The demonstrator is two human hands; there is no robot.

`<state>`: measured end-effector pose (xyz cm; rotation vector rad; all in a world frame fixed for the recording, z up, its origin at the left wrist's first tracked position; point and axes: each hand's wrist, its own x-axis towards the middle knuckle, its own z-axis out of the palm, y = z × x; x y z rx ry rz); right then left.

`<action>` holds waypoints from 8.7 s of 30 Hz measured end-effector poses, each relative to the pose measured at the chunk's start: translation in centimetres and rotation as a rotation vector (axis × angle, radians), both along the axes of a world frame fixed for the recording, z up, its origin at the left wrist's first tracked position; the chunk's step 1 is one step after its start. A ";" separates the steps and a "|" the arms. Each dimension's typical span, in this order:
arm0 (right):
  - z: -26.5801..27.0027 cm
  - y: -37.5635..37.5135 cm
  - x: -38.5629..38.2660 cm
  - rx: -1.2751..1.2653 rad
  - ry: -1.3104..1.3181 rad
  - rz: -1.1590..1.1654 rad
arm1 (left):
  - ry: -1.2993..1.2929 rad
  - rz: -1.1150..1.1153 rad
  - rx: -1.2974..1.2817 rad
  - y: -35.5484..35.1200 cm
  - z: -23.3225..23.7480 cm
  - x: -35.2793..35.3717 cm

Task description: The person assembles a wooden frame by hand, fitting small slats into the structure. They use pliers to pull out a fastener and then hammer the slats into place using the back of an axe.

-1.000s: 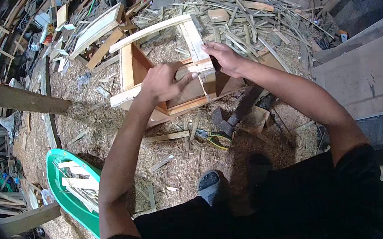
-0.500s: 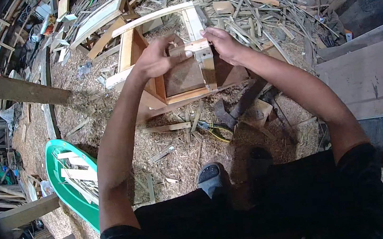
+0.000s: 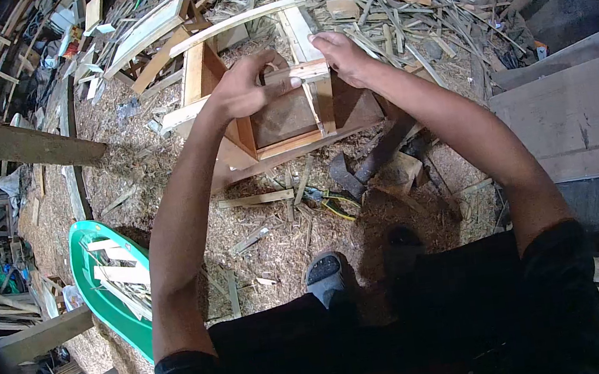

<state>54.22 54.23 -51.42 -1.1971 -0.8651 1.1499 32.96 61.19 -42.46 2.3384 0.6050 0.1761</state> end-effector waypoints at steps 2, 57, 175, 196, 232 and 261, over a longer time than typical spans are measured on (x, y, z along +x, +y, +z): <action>-0.4 0.2 0.3 0.015 -0.002 -0.008 | -0.057 -0.018 0.018 0.0 -0.5 0.6; 2.2 -5.5 0.9 -0.238 0.331 0.321 | 0.033 0.066 0.276 -5.4 -0.9 0.2; 6.4 -13.1 -19.3 0.593 -0.361 0.219 | -0.244 -0.112 0.532 -3.2 -0.8 -18.1; 14.0 -4.1 -5.2 0.426 -0.657 0.307 | -0.387 0.245 -0.489 -4.3 5.5 -5.5; -3.4 3.3 8.3 0.091 0.544 0.092 | -0.761 0.512 -0.724 -7.5 -3.2 -9.3; 5.4 -5.9 5.1 0.105 -0.176 0.223 | -0.673 0.443 -0.342 -9.2 -4.6 -6.8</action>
